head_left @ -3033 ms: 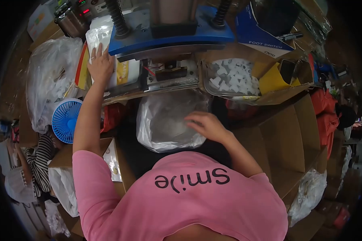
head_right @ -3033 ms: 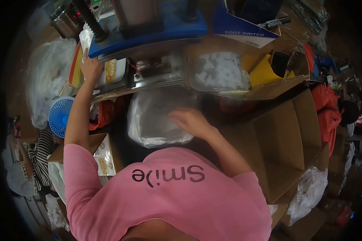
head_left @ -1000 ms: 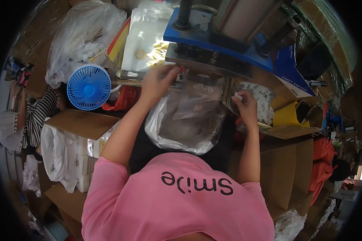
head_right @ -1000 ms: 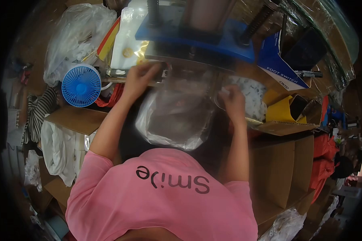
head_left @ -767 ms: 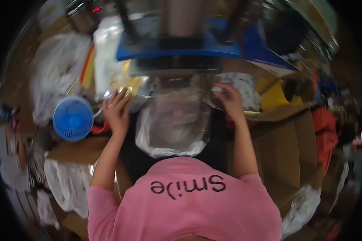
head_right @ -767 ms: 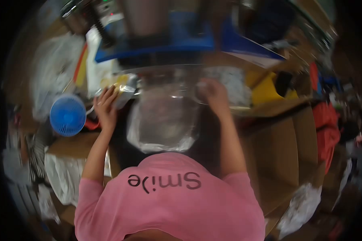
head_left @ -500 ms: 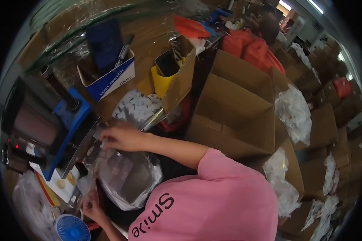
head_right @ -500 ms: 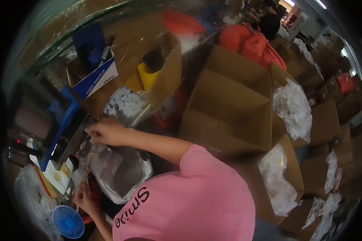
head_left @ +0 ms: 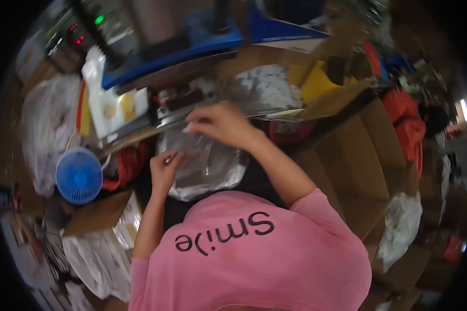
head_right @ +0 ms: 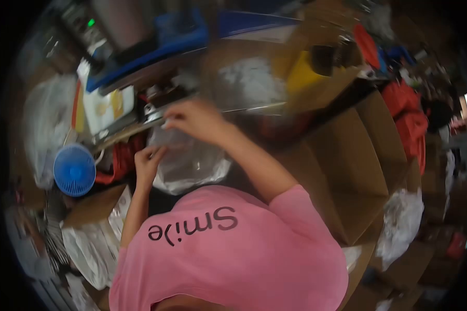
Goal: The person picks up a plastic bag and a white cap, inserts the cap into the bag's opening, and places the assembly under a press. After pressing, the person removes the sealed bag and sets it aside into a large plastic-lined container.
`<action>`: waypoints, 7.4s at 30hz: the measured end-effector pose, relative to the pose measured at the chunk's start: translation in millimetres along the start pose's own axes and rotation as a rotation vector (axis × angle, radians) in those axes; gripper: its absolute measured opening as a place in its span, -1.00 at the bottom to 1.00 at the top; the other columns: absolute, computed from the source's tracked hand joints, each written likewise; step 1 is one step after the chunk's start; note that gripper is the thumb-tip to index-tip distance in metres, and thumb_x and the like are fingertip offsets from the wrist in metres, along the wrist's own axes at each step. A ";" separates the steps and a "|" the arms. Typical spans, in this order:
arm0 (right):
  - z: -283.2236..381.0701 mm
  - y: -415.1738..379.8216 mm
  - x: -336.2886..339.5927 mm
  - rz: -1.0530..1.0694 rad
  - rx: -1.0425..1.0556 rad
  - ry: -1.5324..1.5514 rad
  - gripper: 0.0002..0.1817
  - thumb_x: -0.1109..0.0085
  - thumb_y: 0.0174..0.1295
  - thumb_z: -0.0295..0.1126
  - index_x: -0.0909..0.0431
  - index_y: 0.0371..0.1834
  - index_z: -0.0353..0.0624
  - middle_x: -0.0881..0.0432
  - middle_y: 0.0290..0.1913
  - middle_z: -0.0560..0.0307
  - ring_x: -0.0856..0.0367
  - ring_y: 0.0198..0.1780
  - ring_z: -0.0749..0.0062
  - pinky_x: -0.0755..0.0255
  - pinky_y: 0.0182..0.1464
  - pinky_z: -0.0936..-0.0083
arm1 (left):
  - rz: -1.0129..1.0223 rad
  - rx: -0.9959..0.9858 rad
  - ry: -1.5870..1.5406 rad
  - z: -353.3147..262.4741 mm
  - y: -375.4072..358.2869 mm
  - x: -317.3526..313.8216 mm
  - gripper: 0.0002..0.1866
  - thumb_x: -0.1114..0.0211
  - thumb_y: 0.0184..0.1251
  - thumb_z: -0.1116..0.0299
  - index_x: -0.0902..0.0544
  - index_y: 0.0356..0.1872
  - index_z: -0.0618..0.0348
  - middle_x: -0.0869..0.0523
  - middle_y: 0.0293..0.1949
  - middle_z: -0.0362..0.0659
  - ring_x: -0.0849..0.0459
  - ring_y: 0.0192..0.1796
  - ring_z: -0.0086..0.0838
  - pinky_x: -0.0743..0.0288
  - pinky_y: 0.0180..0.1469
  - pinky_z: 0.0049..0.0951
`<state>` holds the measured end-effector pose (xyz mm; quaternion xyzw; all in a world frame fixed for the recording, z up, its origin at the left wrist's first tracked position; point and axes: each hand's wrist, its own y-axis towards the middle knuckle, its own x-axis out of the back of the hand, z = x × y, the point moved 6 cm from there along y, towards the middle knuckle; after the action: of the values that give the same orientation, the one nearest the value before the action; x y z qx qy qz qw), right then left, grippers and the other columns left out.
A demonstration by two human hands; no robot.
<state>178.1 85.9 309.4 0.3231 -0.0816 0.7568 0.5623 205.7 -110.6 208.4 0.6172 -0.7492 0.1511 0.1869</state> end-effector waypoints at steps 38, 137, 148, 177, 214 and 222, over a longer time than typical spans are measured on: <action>-90.6 -11.4 63.1 -0.396 -0.253 0.165 -0.72 -0.30 0.13 -0.49 -0.59 -0.06 -0.24 -0.61 -0.28 0.16 -0.54 -0.24 0.52 -0.43 -0.13 0.60 | -0.580 -0.291 0.596 -14.6 16.2 102.7 -0.74 -0.34 0.17 0.45 -0.75 -0.10 -0.01 -0.76 -0.10 -0.26 -0.63 0.14 -0.37 -0.17 0.35 -0.09; -28.7 6.6 47.9 -0.267 -0.165 -0.119 -0.74 -0.34 0.11 -0.45 -0.66 -0.10 -0.19 -0.65 -0.28 0.23 -0.53 -0.23 0.57 -0.40 -0.15 0.60 | -0.455 -0.071 -0.144 -26.7 6.8 95.4 -0.89 -0.40 0.12 0.43 -0.74 -0.35 0.22 -0.73 -0.45 -0.15 -0.67 -0.37 -0.49 -0.48 -0.23 -0.51; -14.8 18.9 -14.0 0.218 -0.129 0.299 -0.67 -0.34 0.10 -0.44 -0.63 -0.04 -0.28 -0.71 -0.09 0.09 -0.62 -0.05 0.43 -0.45 0.04 0.50 | 0.026 0.021 -0.450 -22.7 6.2 3.9 -0.82 -0.36 0.23 0.37 -0.74 -0.29 0.31 -0.74 -0.40 -0.20 -0.65 -0.34 -0.61 -0.51 -0.22 -0.55; -86.7 -55.8 71.1 0.004 -0.241 -0.176 -0.73 -0.22 0.21 -0.41 -0.60 -0.03 -0.24 -0.62 -0.06 -0.06 -0.61 -0.04 0.17 -0.45 0.00 0.40 | -0.588 -0.272 0.426 -8.5 16.0 113.6 -0.85 -0.35 0.17 0.42 -0.75 -0.23 0.02 -0.74 -0.11 -0.21 -0.62 0.05 -0.25 -0.28 0.20 -0.18; -124.9 -12.0 72.5 -0.277 -0.236 -0.493 -0.68 -0.32 0.11 -0.43 -0.60 -0.04 -0.20 -0.65 -0.32 -0.07 -0.65 -0.28 0.29 -0.47 -0.19 0.47 | -0.315 0.012 -0.021 -35.3 78.2 77.6 -0.64 -0.34 0.24 0.11 -0.72 -0.06 0.12 -0.77 -0.17 -0.18 -0.73 -0.18 -0.18 -0.53 -0.06 -0.26; -108.6 -13.5 64.4 -0.302 -0.289 0.086 -0.73 -0.25 0.21 -0.50 -0.60 -0.01 -0.24 -0.60 -0.31 0.24 -0.53 -0.24 0.63 -0.39 -0.21 0.67 | -0.537 -0.293 0.606 -11.2 16.3 107.2 -0.72 -0.33 0.18 0.41 -0.74 -0.07 -0.08 -0.72 -0.02 -0.22 -0.58 0.15 -0.26 -0.18 0.33 -0.06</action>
<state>136.9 194.9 259.1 0.2151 -0.1157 0.6573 0.7130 172.7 -195.5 268.4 0.6850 -0.4866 0.1634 0.5170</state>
